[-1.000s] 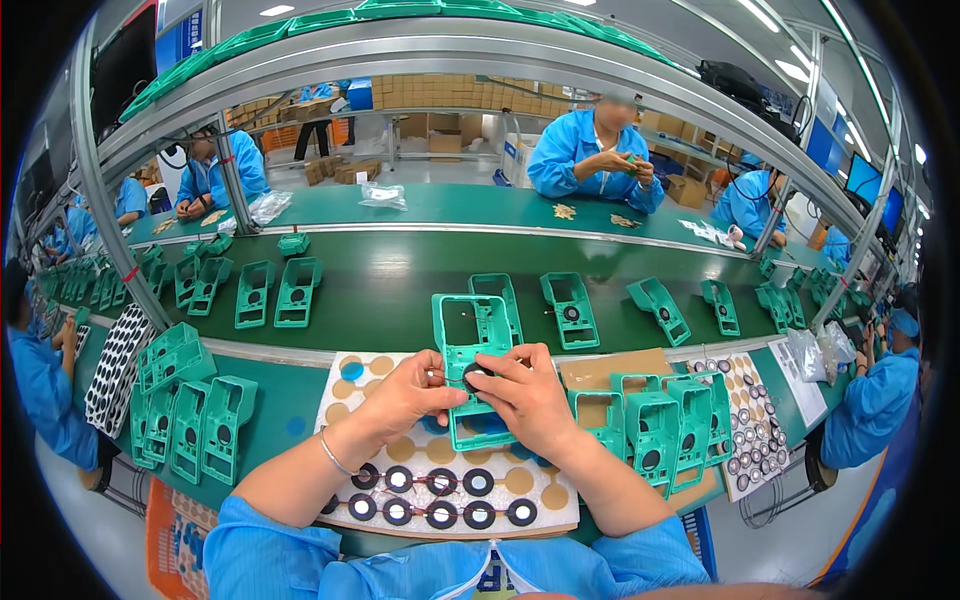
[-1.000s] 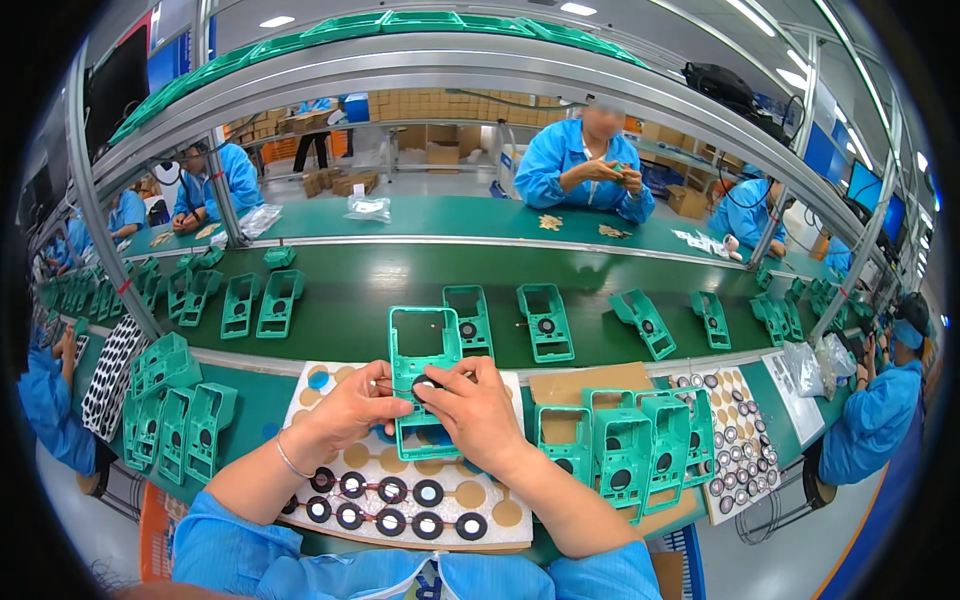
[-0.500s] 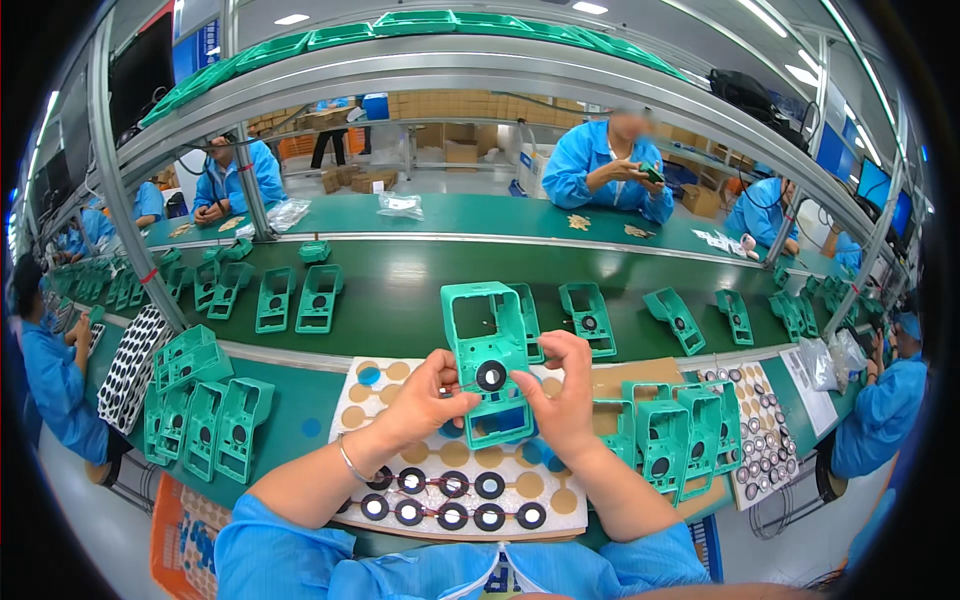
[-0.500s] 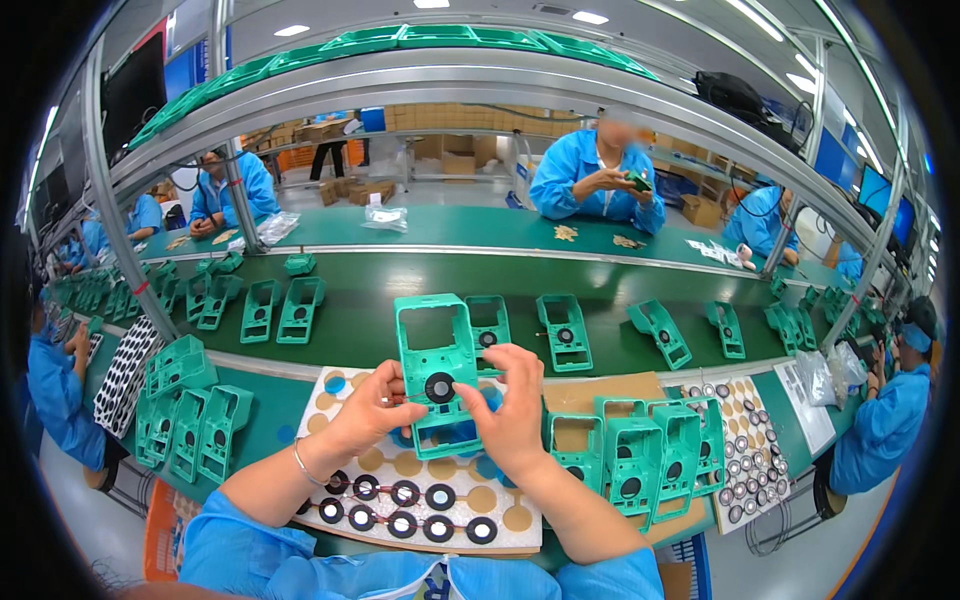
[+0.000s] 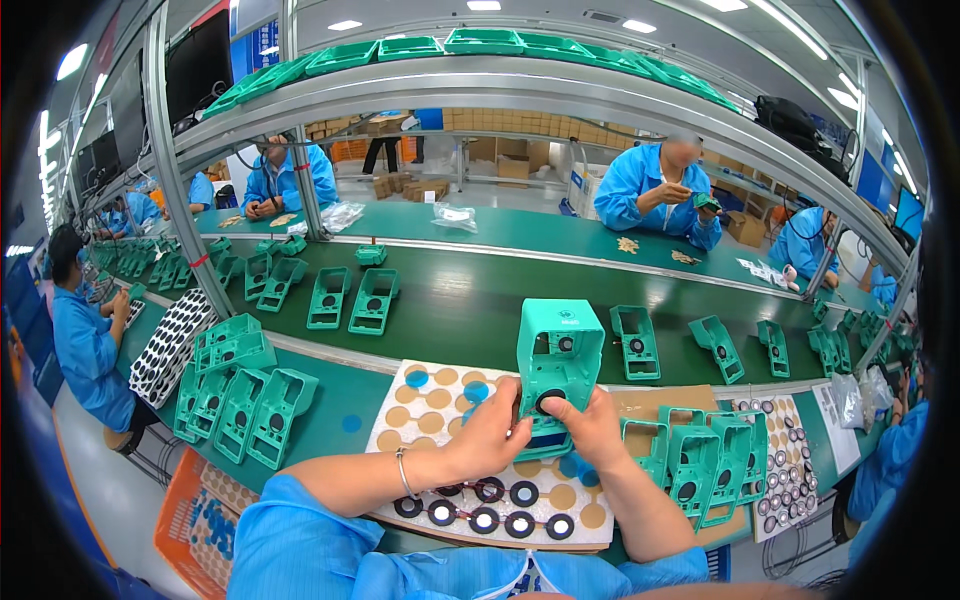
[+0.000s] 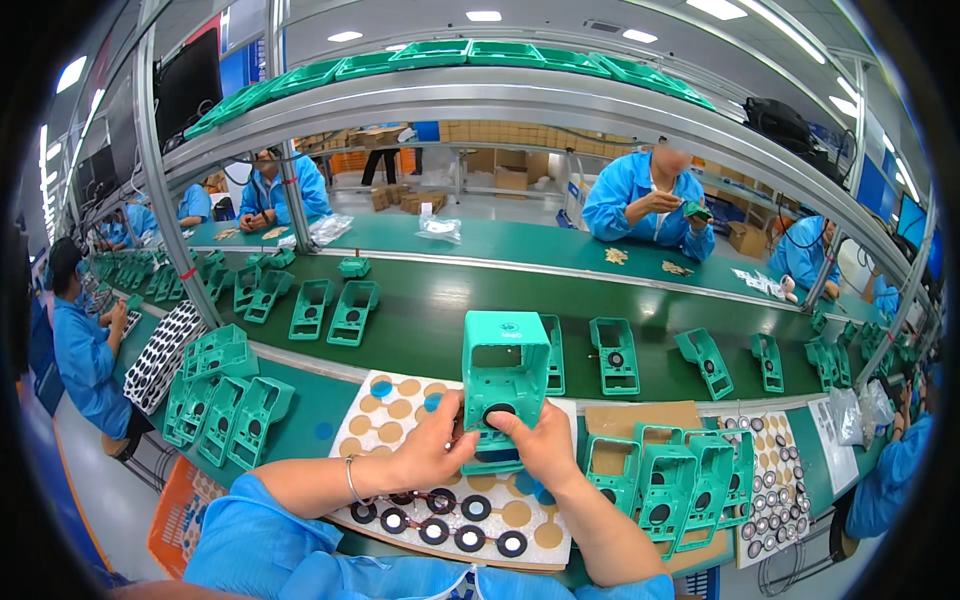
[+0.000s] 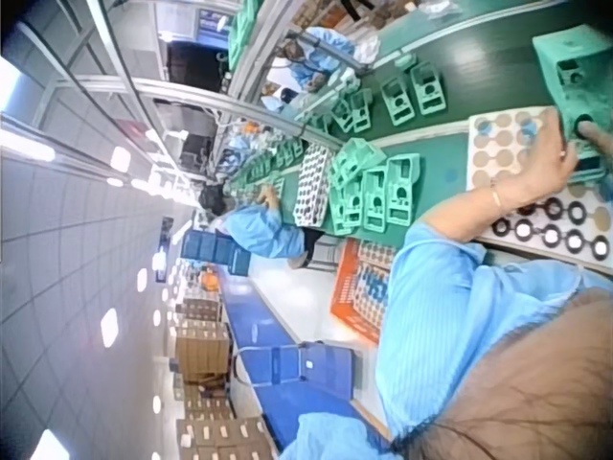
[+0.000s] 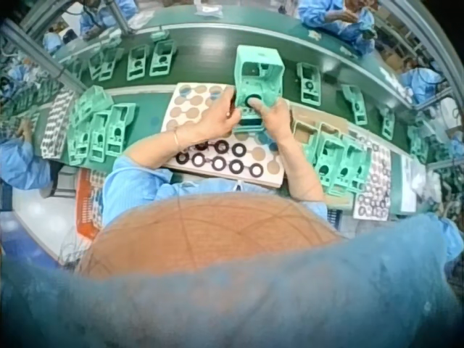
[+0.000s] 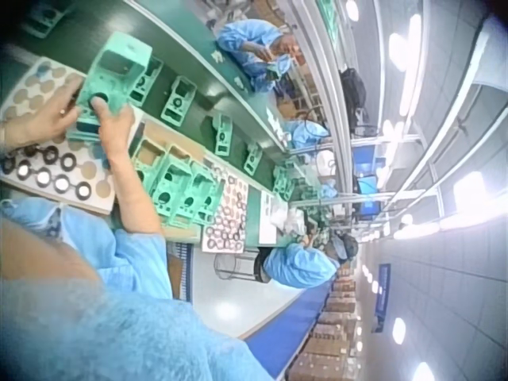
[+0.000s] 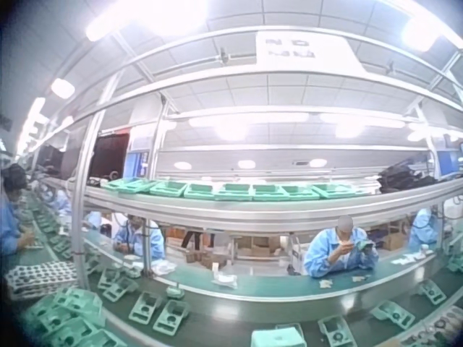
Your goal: The person assembles small electronic components into plastic housings by hand, placing them into assembly trays.
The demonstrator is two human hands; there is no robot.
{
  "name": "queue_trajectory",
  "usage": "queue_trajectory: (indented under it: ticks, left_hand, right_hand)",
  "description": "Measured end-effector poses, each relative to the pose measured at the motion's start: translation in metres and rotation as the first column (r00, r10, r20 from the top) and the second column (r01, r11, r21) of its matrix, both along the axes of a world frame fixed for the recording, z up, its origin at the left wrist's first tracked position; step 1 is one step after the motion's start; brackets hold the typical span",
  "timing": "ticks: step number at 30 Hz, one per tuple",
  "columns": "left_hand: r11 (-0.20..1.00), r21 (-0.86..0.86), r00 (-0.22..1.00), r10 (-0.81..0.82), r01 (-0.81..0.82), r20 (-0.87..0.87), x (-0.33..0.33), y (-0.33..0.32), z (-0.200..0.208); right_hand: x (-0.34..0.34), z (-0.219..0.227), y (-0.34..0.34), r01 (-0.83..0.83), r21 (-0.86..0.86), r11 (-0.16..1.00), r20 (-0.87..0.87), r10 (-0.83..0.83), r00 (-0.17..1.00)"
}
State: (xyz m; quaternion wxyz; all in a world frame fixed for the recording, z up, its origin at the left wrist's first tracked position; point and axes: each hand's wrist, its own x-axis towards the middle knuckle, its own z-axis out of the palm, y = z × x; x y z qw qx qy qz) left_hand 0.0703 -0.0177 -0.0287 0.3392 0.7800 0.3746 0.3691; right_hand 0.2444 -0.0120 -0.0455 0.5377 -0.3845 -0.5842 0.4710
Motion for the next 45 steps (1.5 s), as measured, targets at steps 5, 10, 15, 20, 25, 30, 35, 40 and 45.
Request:
queue_trajectory:
  ticks: [5,10,15,20,25,30,35,40,45]
  left_hand:
    - [0.994,-0.104,0.996,-0.029,0.037,0.084,0.002,0.013,-0.003]
    - [0.908,-0.327,0.868,-0.075,0.263,0.491,0.000,0.023,-0.002]
    - [0.821,-0.540,0.835,0.156,0.187,0.527,-0.012,0.059,0.014]
    - [0.860,-0.467,0.906,0.347,-0.206,0.241,-0.042,0.138,0.018]
    - [0.823,-0.447,0.911,0.411,-0.351,0.043,-0.042,0.199,-0.013]
    - [0.756,-0.548,0.934,0.307,-0.357,-0.185,-0.059,0.211,-0.005]
    - [0.952,-0.185,0.877,0.134,-0.243,-0.461,-0.095,0.151,0.044]
    - [0.991,-0.108,0.818,-0.128,0.081,-0.560,-0.140,0.047,0.091]
    - [0.971,-0.202,0.696,-0.232,0.127,-0.679,-0.148,-0.027,0.059]
  right_hand:
    - [0.003,0.001,0.004,0.074,0.079,0.994,0.165,-0.086,0.983]
    - [0.002,-0.011,0.006,-0.041,-0.060,0.997,-0.115,0.034,0.993]
    - [0.010,0.005,0.000,0.186,0.216,0.959,0.047,-0.200,0.979]
    - [0.010,0.028,-0.013,0.194,0.262,0.945,0.003,-0.202,0.979]
    - [0.010,0.035,-0.022,0.177,0.296,0.939,0.131,-0.223,0.966]
    - [0.014,0.038,-0.021,0.190,0.297,0.936,0.091,-0.226,0.970]
    - [0.016,0.037,-0.020,0.200,0.361,0.911,0.094,-0.249,0.964]
    - [0.011,0.040,-0.025,0.094,0.297,0.950,0.220,-0.164,0.962]
    - [0.004,0.036,-0.030,-0.092,0.267,0.959,0.401,-0.024,0.916]
